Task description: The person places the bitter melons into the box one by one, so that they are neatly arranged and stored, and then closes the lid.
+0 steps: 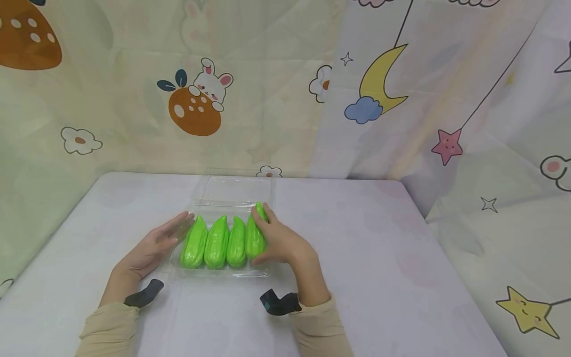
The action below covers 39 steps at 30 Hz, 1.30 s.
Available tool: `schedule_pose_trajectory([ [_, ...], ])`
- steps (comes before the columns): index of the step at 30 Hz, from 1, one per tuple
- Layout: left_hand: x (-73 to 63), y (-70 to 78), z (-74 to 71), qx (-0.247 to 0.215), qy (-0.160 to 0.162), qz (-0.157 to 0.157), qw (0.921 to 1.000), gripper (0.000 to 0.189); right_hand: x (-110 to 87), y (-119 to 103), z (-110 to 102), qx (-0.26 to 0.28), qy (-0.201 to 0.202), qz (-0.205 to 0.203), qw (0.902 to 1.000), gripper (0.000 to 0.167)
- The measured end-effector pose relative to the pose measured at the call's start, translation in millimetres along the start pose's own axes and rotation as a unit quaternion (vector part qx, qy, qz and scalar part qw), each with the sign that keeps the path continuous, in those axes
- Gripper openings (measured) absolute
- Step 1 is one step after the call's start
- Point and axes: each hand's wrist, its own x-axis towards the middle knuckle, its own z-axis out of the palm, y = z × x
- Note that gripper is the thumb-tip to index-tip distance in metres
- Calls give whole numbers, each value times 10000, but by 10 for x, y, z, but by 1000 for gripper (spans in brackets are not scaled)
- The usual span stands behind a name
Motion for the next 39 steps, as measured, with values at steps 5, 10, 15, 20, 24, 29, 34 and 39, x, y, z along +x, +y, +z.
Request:
schedule_pose_trajectory([
  [5, 0, -7, 1, 46, -27, 28, 10000, 64, 33, -12, 44, -72, -145, 50, 9999, 114],
  [10, 1, 11, 15, 47, 14, 0, 10000, 64, 51, -12, 78, -222, -251, 91, 9994, 110],
  [15, 3, 19, 19, 43, 48, -19, 10000, 64, 60, -6, 100, -514, -315, 2, 9982, 98],
  [20, 3, 4, 10, 48, 60, -49, 10000, 64, 63, -14, 104, -493, -347, 31, 9982, 96],
  [24, 3, -1, 7, 69, 78, -62, 9999, 64, 67, -3, 102, -485, -372, -13, 9981, 97],
  [29, 2, 5, 9, 93, 78, -64, 9999, 64, 64, 16, 92, -583, -298, -28, 9979, 89],
  [34, 2, 9, 5, 98, 58, -51, 9999, 65, 64, -8, 85, -721, -211, -73, 9971, 86],
  [39, 1, 10, -4, 83, 22, -36, 10000, 64, 75, -64, 104, -897, -167, 23, 9958, 86],
])
